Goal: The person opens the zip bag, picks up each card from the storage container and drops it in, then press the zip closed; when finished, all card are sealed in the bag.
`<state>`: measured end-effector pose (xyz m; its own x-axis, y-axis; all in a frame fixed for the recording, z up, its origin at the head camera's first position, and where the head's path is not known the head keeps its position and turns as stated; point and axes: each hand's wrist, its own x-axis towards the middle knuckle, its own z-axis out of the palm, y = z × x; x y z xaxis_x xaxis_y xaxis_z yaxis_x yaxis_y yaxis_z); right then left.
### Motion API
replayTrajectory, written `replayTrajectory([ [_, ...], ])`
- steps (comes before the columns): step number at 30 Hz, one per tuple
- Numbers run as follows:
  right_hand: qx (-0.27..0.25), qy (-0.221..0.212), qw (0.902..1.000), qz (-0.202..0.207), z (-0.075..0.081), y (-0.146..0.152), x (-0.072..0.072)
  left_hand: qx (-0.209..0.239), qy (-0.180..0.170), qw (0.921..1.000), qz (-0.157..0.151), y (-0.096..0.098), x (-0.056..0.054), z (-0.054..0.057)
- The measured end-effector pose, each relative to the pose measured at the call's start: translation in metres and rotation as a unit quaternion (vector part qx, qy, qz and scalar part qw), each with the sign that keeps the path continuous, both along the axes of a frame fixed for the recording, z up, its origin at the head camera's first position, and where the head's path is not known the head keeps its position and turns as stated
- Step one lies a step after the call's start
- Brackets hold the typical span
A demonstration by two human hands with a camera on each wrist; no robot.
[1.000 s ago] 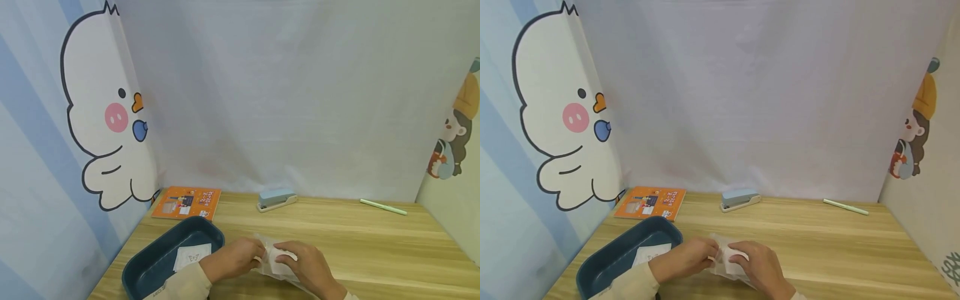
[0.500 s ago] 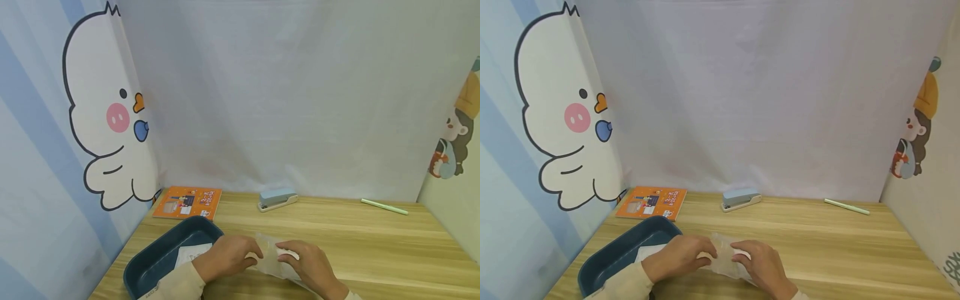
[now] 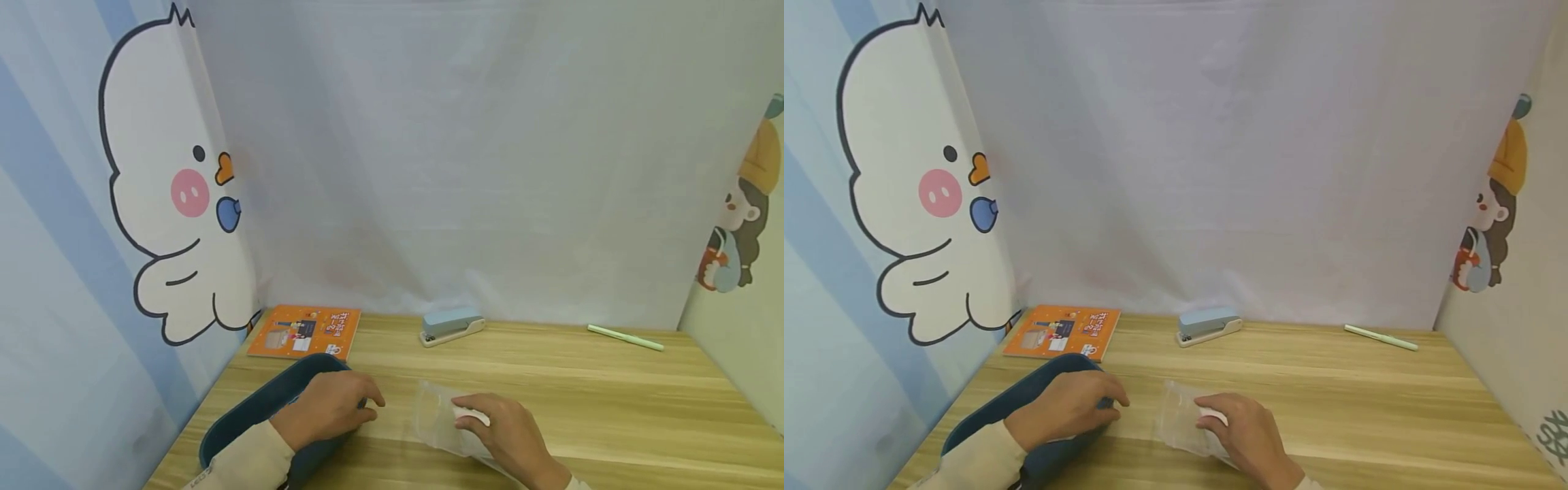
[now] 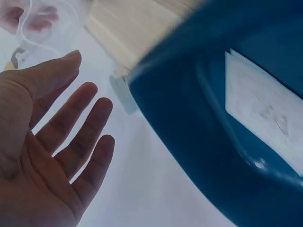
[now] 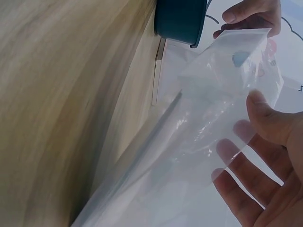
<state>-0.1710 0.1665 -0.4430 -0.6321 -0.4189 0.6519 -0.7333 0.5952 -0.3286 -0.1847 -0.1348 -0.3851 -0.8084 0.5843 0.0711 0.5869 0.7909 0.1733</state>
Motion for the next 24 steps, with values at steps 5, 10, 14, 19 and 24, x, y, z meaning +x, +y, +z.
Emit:
replayTrajectory([
  [5,0.003,-0.024,0.9997,-0.006,0.001,0.0,0.001,-0.005,-0.005,0.9999,0.013,-0.018,-0.001,0.002],
  [10,0.003,-0.024,0.9996,-0.012,0.003,0.001,0.001,-0.029,-0.011,0.9988,0.039,-0.033,-0.005,-0.002],
  [14,0.004,-0.025,0.9996,-0.01,0.003,0.002,0.001,-0.051,-0.025,0.9958,0.071,-0.043,-0.009,-0.006],
  [19,-0.001,-0.04,0.9991,-0.014,0.003,0.003,0.002,-0.067,-0.082,0.9876,0.116,-0.05,-0.013,-0.011],
  [24,0.001,-0.048,0.9987,-0.019,0.003,0.003,0.003,-0.075,-0.123,0.9792,0.143,-0.059,-0.02,-0.019],
])
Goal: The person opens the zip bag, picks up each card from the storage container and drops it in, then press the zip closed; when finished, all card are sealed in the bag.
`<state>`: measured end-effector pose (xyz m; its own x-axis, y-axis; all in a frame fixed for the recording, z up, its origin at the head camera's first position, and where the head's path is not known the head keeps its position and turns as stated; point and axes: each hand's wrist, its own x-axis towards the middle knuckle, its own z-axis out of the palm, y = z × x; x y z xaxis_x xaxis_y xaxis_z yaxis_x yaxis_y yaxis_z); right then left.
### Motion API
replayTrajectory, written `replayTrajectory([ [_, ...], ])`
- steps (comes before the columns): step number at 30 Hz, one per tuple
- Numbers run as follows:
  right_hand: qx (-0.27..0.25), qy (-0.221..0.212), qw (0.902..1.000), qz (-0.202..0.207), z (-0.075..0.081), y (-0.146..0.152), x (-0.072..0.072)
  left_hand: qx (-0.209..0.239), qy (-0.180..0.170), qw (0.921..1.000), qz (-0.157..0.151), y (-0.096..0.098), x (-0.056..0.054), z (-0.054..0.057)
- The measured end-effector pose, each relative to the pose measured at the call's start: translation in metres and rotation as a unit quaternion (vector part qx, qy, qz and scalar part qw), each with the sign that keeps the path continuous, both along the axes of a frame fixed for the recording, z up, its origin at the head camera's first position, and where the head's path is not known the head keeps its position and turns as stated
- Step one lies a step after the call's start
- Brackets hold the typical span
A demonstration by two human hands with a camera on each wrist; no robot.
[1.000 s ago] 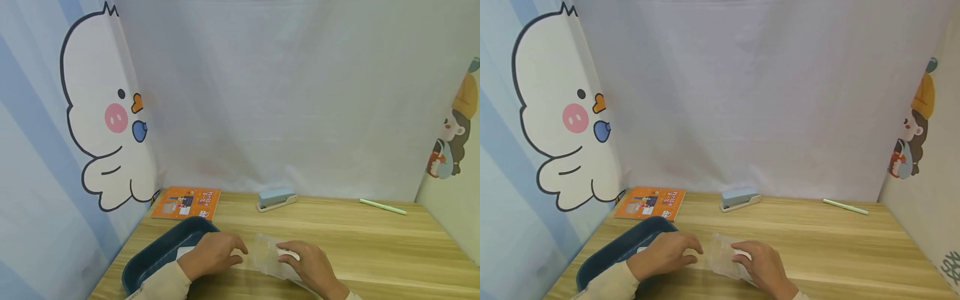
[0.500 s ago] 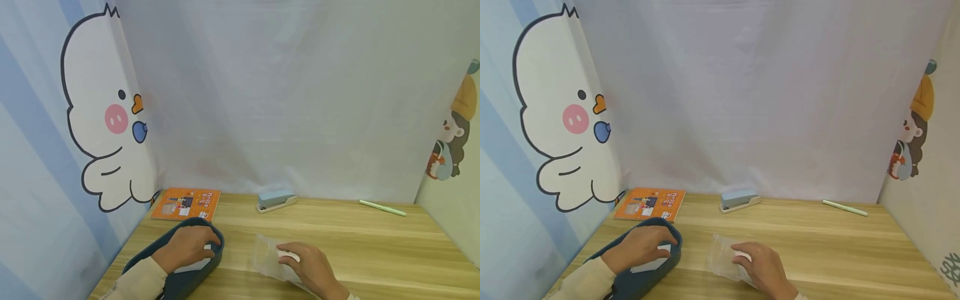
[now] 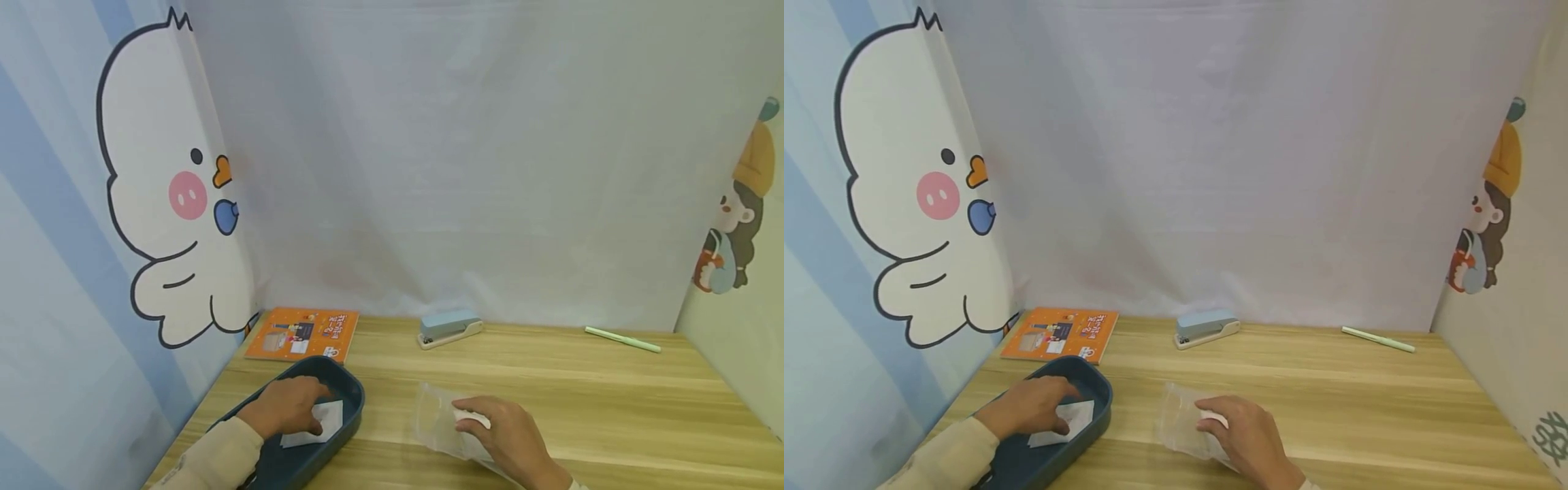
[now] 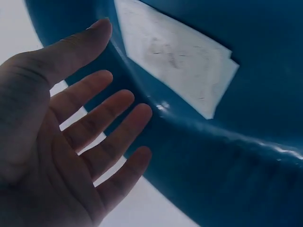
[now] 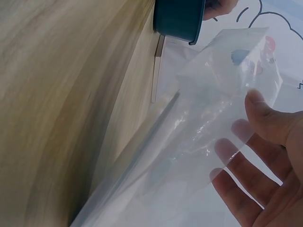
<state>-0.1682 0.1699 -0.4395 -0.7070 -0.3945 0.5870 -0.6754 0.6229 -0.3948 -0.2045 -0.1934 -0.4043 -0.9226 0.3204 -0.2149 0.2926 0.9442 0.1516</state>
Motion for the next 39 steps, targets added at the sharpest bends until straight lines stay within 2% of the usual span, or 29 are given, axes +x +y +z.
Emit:
replayTrajectory([
  [5,0.001,-0.008,1.0,-0.001,0.001,0.0,-0.001,-0.004,-0.03,0.9993,0.021,-0.007,-0.005,-0.009],
  [9,0.0,-0.017,0.9999,-0.003,-0.001,0.001,0.0,-0.021,-0.029,0.9989,0.03,-0.011,-0.007,-0.016],
  [15,0.005,-0.039,0.999,-0.018,-0.004,0.001,0.003,-0.04,-0.036,0.9983,0.022,-0.011,-0.006,-0.022],
  [18,0.007,-0.031,0.9993,-0.018,-0.003,0.001,0.002,-0.053,-0.019,0.9983,0.016,-0.011,-0.006,-0.024],
  [22,0.009,-0.01,0.9998,-0.012,-0.001,0.001,-0.001,-0.07,-0.005,0.9972,0.024,-0.012,-0.005,-0.023],
  [26,0.009,-0.018,0.9997,-0.014,-0.001,0.002,-0.001,-0.071,-0.008,0.9968,0.036,-0.013,-0.004,-0.023],
  [32,0.011,-0.037,0.9989,-0.027,-0.001,0.003,0.001,-0.083,-0.005,0.9958,0.038,-0.013,-0.004,-0.023],
  [39,0.015,-0.033,0.9989,-0.031,-0.001,0.005,0.002,-0.086,-0.028,0.9952,0.039,-0.011,-0.008,-0.021],
])
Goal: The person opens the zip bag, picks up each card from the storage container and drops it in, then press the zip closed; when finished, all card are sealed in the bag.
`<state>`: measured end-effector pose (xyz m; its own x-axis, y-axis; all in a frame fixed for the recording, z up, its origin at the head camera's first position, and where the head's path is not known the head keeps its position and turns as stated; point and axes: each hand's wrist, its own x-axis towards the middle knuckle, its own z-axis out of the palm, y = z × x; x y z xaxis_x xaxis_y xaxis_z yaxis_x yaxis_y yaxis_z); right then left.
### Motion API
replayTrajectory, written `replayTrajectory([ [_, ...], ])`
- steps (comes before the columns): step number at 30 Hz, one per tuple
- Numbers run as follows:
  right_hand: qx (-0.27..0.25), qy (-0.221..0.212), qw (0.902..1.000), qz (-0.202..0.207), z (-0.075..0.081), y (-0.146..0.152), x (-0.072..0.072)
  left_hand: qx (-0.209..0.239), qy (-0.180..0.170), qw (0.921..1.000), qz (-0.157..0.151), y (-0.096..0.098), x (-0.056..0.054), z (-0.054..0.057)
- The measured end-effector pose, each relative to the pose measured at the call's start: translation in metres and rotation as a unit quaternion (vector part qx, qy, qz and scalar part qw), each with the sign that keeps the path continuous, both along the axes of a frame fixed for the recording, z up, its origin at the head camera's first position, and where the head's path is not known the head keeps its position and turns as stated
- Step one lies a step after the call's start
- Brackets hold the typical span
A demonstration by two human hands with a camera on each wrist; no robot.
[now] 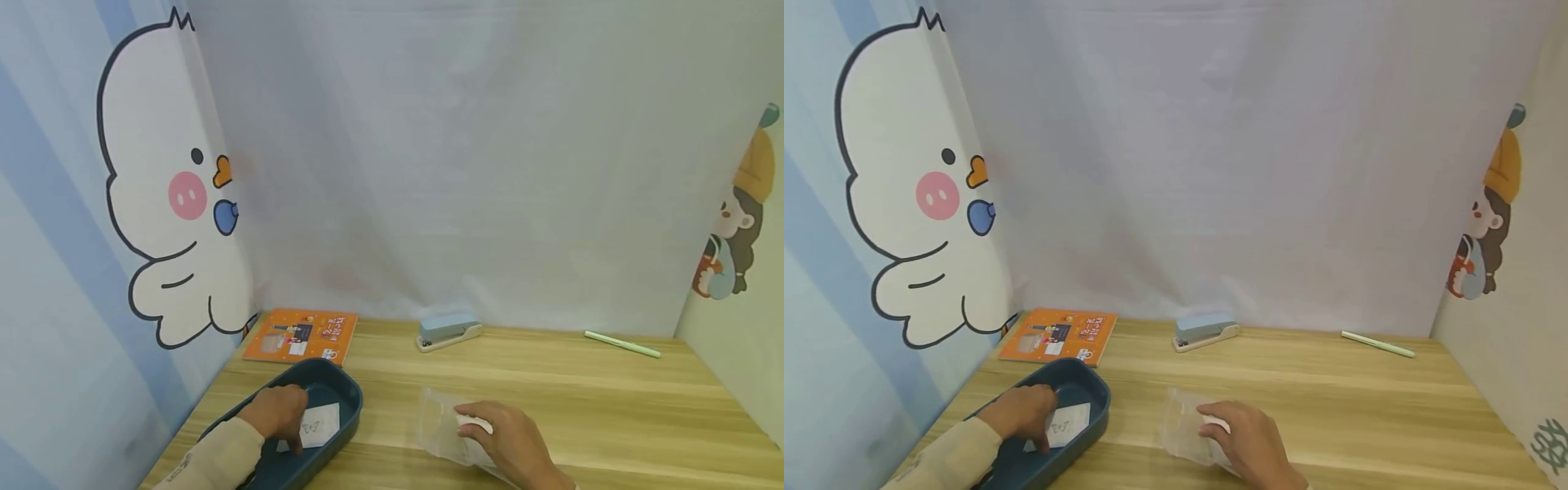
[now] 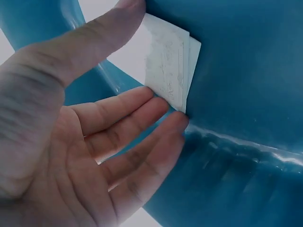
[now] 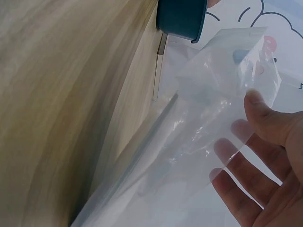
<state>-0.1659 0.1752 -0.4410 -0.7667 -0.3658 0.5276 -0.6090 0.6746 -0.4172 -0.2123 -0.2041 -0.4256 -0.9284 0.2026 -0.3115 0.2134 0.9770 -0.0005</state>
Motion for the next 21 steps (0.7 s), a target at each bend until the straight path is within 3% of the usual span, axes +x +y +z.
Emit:
replayTrajectory([
  [8,-0.001,0.011,0.9999,0.006,-0.0009,-0.0003,-0.0033,0.001,-0.016,0.9999,0.006,-0.0003,-0.0002,0.002],
  [21,-0.004,-0.011,0.9999,0.009,-0.0016,-0.0018,-0.0032,0.006,-0.037,0.9993,0.009,-0.0046,-0.0076,-0.0002],
])
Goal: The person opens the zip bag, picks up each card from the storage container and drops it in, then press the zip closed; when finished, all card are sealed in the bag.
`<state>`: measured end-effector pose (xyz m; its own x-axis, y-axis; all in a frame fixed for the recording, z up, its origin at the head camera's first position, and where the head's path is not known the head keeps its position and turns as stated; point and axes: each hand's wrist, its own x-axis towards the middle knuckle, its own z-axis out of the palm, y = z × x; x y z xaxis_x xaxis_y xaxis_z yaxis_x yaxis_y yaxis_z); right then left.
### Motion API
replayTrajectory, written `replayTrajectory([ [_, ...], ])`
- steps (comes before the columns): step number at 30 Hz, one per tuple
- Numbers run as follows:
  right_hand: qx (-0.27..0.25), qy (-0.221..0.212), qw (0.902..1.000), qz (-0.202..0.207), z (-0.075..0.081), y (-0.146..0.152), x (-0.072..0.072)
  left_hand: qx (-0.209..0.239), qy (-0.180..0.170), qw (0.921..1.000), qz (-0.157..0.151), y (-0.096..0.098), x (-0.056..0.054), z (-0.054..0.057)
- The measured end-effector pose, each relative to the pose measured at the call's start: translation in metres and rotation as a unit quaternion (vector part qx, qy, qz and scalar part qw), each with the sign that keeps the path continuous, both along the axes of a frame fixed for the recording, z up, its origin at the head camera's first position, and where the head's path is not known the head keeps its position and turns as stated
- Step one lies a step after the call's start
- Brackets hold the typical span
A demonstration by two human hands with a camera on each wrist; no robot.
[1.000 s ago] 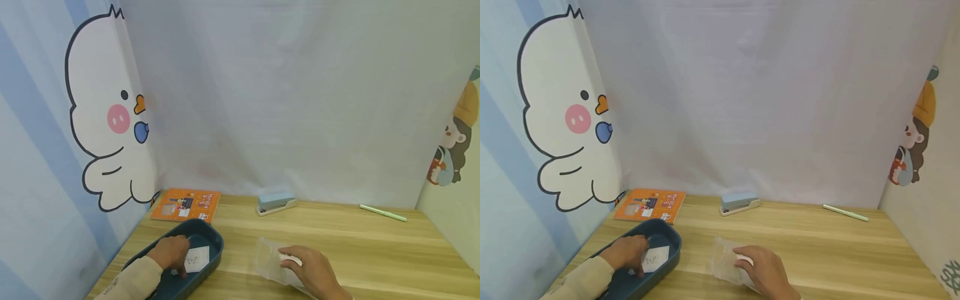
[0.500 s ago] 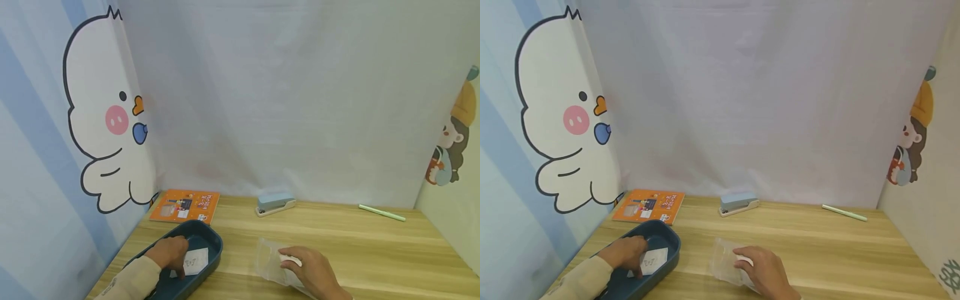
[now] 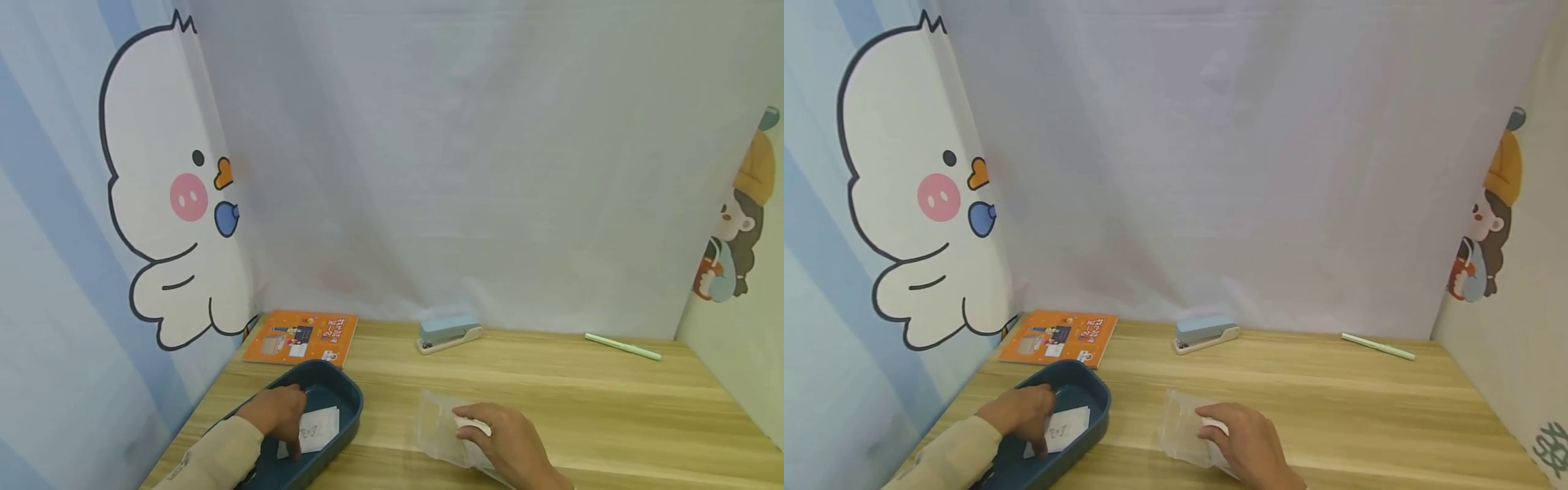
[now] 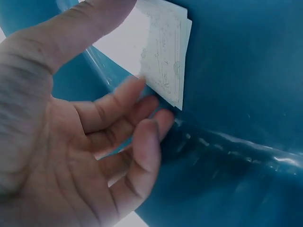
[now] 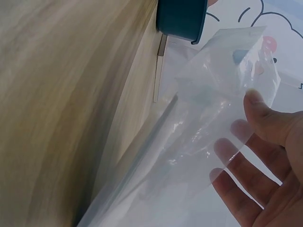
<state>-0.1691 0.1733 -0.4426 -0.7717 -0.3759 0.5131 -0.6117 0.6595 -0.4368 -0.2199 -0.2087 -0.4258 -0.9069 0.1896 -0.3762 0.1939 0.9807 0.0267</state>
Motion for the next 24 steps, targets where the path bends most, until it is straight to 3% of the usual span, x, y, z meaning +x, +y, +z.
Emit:
replayTrajectory([
  [9,0.003,0.023,0.9997,0.007,0.001,0.001,0.0,0.028,-0.019,0.9994,0.004,0.001,-0.003,0.0],
  [15,0.004,0.037,0.9992,0.014,0.001,0.001,0.0,0.011,-0.021,0.9997,0.001,0.003,-0.001,0.0],
  [20,0.004,0.02,0.9998,0.006,0.0,0.002,0.002,0.012,-0.016,0.9998,0.004,0.003,0.004,-0.001],
  [24,0.003,0.005,1.0,-0.006,0.001,0.001,0.003,0.052,0.0,0.9986,0.011,0.001,0.008,-0.002],
])
